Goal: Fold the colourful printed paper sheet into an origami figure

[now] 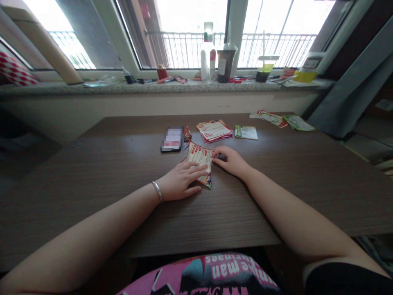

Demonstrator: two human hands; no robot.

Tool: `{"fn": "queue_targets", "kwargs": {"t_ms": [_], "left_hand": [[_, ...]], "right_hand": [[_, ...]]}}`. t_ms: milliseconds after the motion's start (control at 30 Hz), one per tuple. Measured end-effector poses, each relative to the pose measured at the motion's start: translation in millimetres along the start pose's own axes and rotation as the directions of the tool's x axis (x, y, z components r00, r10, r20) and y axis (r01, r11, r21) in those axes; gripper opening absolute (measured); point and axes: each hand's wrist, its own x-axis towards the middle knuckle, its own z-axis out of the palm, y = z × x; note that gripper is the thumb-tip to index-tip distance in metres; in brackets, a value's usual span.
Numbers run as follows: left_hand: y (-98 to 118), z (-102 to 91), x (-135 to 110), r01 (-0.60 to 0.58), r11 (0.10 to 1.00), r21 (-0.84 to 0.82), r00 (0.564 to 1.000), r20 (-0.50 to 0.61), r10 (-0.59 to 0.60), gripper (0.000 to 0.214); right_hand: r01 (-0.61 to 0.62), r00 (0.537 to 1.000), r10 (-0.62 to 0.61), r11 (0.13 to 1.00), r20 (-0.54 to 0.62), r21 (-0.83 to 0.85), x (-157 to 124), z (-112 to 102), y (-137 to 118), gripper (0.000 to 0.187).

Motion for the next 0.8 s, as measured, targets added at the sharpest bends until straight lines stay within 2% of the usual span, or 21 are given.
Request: {"fn": "queue_targets", "kwargs": {"t_ms": [300, 467, 567, 700, 800], "left_hand": [[-2, 2.5, 1, 0.039, 0.999, -0.033, 0.999, 0.037, -0.038, 0.050], [-5, 7.3, 1, 0.065, 0.997, -0.044, 0.997, 0.046, -0.063, 0.052], [-6, 8.0, 1, 0.072, 0.996, -0.050, 0.997, 0.030, -0.071, 0.053], [-6, 9.1, 2, 0.151, 0.981, -0.119, 0.988, -0.022, -0.155, 0.072], [-8, 11.2, 1, 0.211, 0.958, -0.196, 0.967, -0.101, -0.234, 0.089]], "right_hand": [[-0.022, 0.991, 0.008, 0.995, -0.136, -0.102, -1, -1, -13, 0.005], [-0.005, 0.989, -0.016, 0.989, -0.144, -0.147, -3, 0, -23, 0.005], [-0.038, 0.990, 0.021, 0.992, -0.140, -0.123, -4, 1, -27, 0.003], [-0.101, 0.986, 0.087, 0.990, -0.140, -0.098, -7, 3, -31, 0.009], [-0.127, 0.986, 0.114, 0.986, -0.122, -0.105, -10, 4, -39, 0.015]]}}
